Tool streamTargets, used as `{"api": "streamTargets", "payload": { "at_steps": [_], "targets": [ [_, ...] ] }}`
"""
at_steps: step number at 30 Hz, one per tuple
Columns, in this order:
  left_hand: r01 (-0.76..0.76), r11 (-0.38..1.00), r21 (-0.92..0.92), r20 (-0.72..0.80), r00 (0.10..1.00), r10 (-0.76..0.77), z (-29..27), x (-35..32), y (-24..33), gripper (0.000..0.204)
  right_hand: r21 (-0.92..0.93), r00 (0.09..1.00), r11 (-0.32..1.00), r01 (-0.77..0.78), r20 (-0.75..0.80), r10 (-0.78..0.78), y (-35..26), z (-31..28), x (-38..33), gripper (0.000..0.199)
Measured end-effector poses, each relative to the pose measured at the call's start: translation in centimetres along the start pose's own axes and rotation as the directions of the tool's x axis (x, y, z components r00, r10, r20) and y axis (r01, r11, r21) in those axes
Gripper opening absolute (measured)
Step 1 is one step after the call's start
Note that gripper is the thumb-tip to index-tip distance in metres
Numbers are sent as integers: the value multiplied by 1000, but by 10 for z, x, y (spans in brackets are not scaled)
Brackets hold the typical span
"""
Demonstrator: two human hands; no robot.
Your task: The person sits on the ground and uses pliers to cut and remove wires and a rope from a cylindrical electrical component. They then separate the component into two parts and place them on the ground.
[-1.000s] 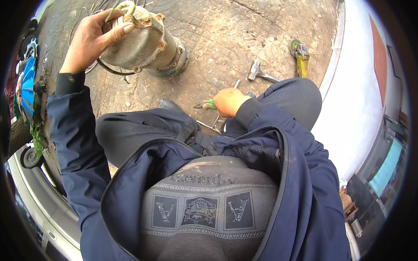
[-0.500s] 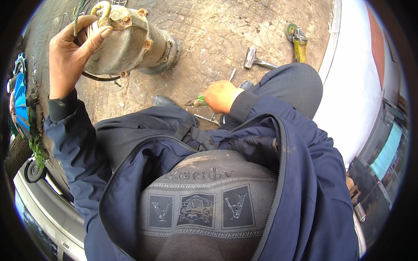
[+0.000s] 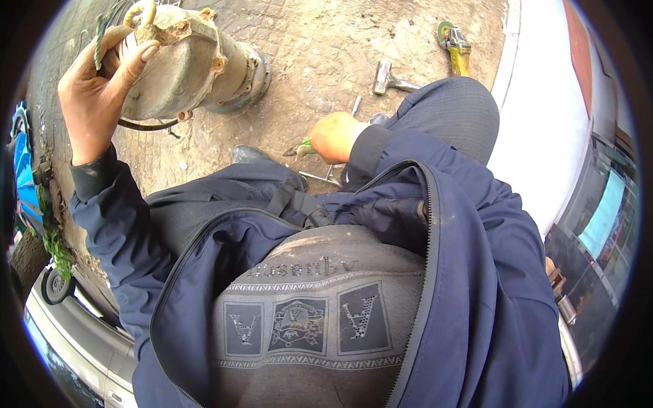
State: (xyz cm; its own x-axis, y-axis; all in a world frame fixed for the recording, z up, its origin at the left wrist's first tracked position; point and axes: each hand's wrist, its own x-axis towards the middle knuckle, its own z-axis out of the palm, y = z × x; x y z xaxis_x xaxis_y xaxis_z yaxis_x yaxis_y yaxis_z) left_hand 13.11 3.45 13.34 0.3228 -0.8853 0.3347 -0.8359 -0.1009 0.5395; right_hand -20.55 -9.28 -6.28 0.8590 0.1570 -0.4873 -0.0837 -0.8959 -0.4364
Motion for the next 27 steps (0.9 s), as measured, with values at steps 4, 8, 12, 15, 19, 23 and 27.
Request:
{"api": "streamTargets", "payload": {
  "at_steps": [4, 8, 12, 15, 19, 23, 27],
  "targets": [
    [23, 999, 37, 20, 1000, -23, -1, -2, 0, 38, 0, 1000, 1000, 3, -24, -3, -1, 0, -3, 13],
    [-37, 984, 171, 5, 999, 37, -3, 1, -4, 42, 12, 1000, 1000, -3, -28, 3, -2, -2, -5, 13],
    [-252, 926, 282, -19, 963, 268, -8, 10, -19, 47, 22, 1000, 1000, -8, 3, 8, -1, -4, -6, 13],
    [-359, 894, 267, 63, 932, 356, -13, 18, -33, 46, 38, 1000, 999, 4, -16, -3, -2, -6, -9, 13],
    [-447, 866, 223, 157, 894, 420, -19, 30, -47, 49, 58, 1000, 998, -10, 18, 9, -4, -10, -14, 14],
    [-529, 822, 210, 249, 842, 478, -28, 44, -50, 48, 0, 985, 997, -73, 158, 72, -4, -15, -18, 16],
    [-583, 783, 218, 306, 802, 513, -32, 43, -45, 45, 26, 987, 997, -74, 142, 70, -2, -18, -20, 16]
  ]
}}
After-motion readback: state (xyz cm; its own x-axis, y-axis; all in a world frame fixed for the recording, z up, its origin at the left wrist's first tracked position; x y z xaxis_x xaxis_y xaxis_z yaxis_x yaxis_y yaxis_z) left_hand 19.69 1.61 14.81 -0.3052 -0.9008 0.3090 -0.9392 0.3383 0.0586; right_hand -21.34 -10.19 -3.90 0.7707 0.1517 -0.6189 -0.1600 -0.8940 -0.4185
